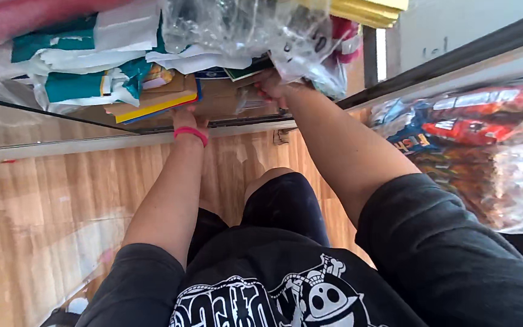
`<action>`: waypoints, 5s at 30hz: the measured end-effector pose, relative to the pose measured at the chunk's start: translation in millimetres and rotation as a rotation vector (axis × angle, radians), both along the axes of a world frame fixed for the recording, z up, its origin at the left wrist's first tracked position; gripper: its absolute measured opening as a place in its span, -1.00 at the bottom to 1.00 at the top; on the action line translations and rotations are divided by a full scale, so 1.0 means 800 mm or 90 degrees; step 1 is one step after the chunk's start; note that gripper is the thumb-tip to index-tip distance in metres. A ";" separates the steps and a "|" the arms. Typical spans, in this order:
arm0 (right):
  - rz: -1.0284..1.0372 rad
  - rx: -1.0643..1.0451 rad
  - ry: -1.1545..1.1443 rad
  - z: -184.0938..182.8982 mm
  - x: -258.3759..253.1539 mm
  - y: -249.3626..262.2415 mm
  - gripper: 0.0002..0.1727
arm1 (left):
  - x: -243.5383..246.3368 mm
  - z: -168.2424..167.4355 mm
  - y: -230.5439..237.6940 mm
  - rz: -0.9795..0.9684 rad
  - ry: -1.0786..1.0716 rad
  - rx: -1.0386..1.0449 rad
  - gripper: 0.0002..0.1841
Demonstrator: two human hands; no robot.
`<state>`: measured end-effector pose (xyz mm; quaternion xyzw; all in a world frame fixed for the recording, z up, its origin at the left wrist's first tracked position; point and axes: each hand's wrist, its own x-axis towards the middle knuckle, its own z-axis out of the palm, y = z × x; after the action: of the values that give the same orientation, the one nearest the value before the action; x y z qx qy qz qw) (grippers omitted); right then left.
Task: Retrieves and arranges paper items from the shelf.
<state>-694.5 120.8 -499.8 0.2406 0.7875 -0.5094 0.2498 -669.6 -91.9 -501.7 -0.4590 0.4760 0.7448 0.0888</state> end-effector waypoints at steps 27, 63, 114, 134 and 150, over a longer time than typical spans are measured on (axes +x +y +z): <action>-0.377 -0.067 0.133 -0.033 0.096 -0.010 -0.60 | -0.038 0.052 -0.006 0.164 0.101 0.089 -0.40; -0.543 -0.174 0.100 0.003 0.050 0.009 -0.68 | -0.021 0.045 -0.018 0.193 0.137 0.165 -0.50; -0.426 -0.322 -0.028 0.007 0.013 -0.111 -0.62 | -0.052 0.062 -0.002 0.043 0.096 -0.006 -0.52; -0.440 -0.281 0.014 0.013 0.032 -0.126 -0.57 | -0.048 0.037 0.005 0.138 0.082 0.067 -0.54; -0.426 -0.271 0.004 0.078 0.134 -0.079 -0.63 | -0.056 0.051 -0.004 0.027 0.061 0.001 -0.52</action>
<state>-587.1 57.3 -437.7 0.4251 0.5431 -0.7155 0.1115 -714.0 -95.1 -461.0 -0.4326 0.4693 0.7682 0.0501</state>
